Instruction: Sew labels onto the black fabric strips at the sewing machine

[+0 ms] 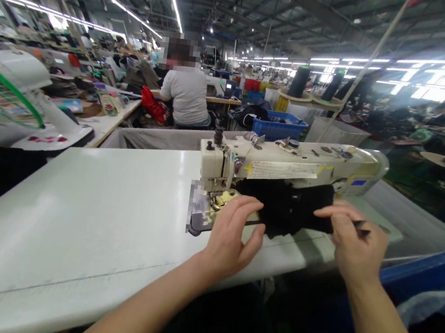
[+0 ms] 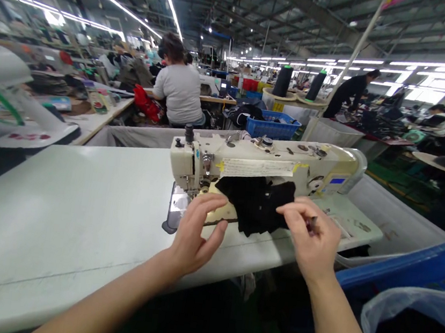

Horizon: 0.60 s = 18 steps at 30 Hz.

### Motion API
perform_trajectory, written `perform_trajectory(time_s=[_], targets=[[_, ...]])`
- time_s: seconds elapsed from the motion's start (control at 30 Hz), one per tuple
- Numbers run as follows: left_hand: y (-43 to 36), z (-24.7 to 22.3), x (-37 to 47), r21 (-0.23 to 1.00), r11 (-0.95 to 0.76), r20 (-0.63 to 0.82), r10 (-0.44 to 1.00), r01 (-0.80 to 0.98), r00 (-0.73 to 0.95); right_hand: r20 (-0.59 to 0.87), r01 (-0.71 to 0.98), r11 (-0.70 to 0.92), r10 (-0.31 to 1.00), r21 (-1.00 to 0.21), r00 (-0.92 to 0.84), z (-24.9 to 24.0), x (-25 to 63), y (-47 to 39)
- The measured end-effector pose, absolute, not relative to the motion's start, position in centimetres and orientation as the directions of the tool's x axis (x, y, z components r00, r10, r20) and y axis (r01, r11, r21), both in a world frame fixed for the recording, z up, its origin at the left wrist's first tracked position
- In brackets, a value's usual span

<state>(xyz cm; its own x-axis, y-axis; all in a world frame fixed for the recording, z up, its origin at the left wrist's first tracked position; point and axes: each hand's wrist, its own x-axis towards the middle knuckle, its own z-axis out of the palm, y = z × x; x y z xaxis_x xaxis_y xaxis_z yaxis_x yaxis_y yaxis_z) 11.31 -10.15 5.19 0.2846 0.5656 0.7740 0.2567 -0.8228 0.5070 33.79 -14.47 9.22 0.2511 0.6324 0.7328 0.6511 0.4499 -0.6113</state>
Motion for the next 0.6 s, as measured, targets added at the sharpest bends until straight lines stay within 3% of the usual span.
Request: perform_trajectory(time_s=[0.1, 0.17, 0.27, 0.33, 0.4, 0.5, 0.6], targets=[[-10.8, 8.4, 9.6, 0.654, -0.751, 0.650, 0.619, 0.090, 0.440, 0.645, 0.539, 0.514, 0.761, -0.667, 0.072, 10.2, 32.0, -16.7], [-10.2, 9.6, 8.6, 0.817, -0.575, 0.472, 0.624, -0.043, 0.623, 0.571, 0.432, 0.541, 0.818, -0.722, -0.071, 10.9, 30.7, -17.6], [-9.3, 9.2, 7.5, 0.956, -0.235, 0.273, 0.477, -0.178, 0.836, 0.498, 0.303, 0.553, 0.832, -0.776, -0.243, 11.4, 29.3, -18.2], [-9.1, 8.1, 6.9, 0.986, 0.000, 0.151, 0.440, -0.168, 0.885, 0.453, 0.311, 0.512, 0.857, -0.801, -0.246, 11.2, 28.9, -18.1], [-9.3, 6.9, 6.3, 0.978, 0.167, 0.025, 0.505, -0.126, 0.863, 0.364, 0.380, 0.388, 0.922, -0.840, -0.134, 10.5, 28.5, -17.5], [-9.7, 6.1, 5.6, 0.985, 0.165, -0.059, 0.581, -0.047, 0.812, 0.221, 0.448, 0.187, 0.975, -0.874, 0.026, 9.5, 27.8, -16.2], [-9.9, 6.4, 5.0, 0.998, -0.006, -0.049, 0.588, 0.064, 0.807, 0.171, 0.494, 0.163, 0.985, -0.854, -0.029, 8.9, 26.5, -15.0]])
